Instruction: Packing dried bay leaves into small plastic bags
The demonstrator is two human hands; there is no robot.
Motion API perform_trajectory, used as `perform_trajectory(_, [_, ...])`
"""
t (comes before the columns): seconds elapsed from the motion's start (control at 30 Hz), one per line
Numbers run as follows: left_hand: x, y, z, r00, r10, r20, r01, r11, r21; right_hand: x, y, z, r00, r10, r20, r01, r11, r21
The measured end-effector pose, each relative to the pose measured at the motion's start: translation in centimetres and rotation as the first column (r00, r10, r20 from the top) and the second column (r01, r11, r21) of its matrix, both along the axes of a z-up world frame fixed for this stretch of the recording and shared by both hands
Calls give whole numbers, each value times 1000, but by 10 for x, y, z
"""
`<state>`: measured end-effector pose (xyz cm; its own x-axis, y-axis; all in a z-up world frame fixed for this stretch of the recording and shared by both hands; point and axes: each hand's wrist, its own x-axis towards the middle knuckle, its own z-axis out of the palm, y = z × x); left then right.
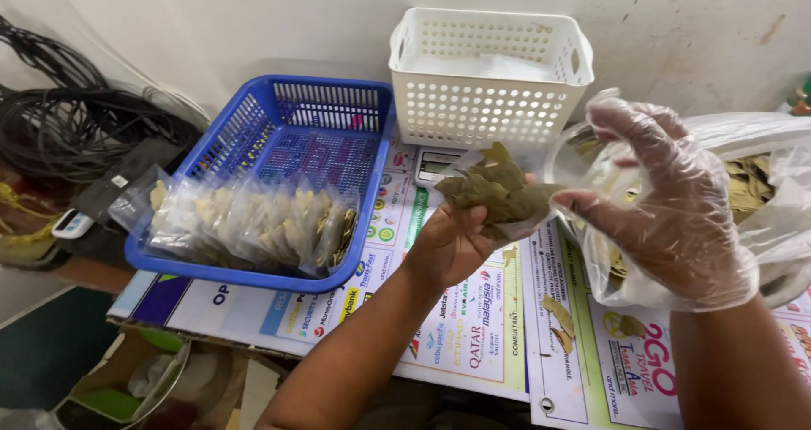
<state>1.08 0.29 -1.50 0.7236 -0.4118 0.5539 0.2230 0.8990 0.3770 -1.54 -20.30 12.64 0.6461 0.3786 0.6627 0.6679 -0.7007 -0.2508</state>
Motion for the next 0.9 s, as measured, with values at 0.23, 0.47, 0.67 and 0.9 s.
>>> perform_trajectory(0.23, [-9, -2, 24, 967, 226, 118, -248, 944, 219, 28, -17, -23, 826, 188, -531, -127, 980, 150])
perform_trajectory(0.47, [-42, 24, 59, 62, 447, 892, -953, -238, 185, 7, -9, -9, 775, -69, -629, 276, 931, 238])
perform_trajectory(0.67, [-49, 23, 80, 155, 96, 983, -915, -362, 180, 5, 3, -28, 910, -107, -402, 75, 993, -94])
perform_trajectory(0.9, [-30, 108, 133, 171, 108, 979, -728, -656, 200, -6, -1, 7, 918, 67, -390, -43, 997, 70])
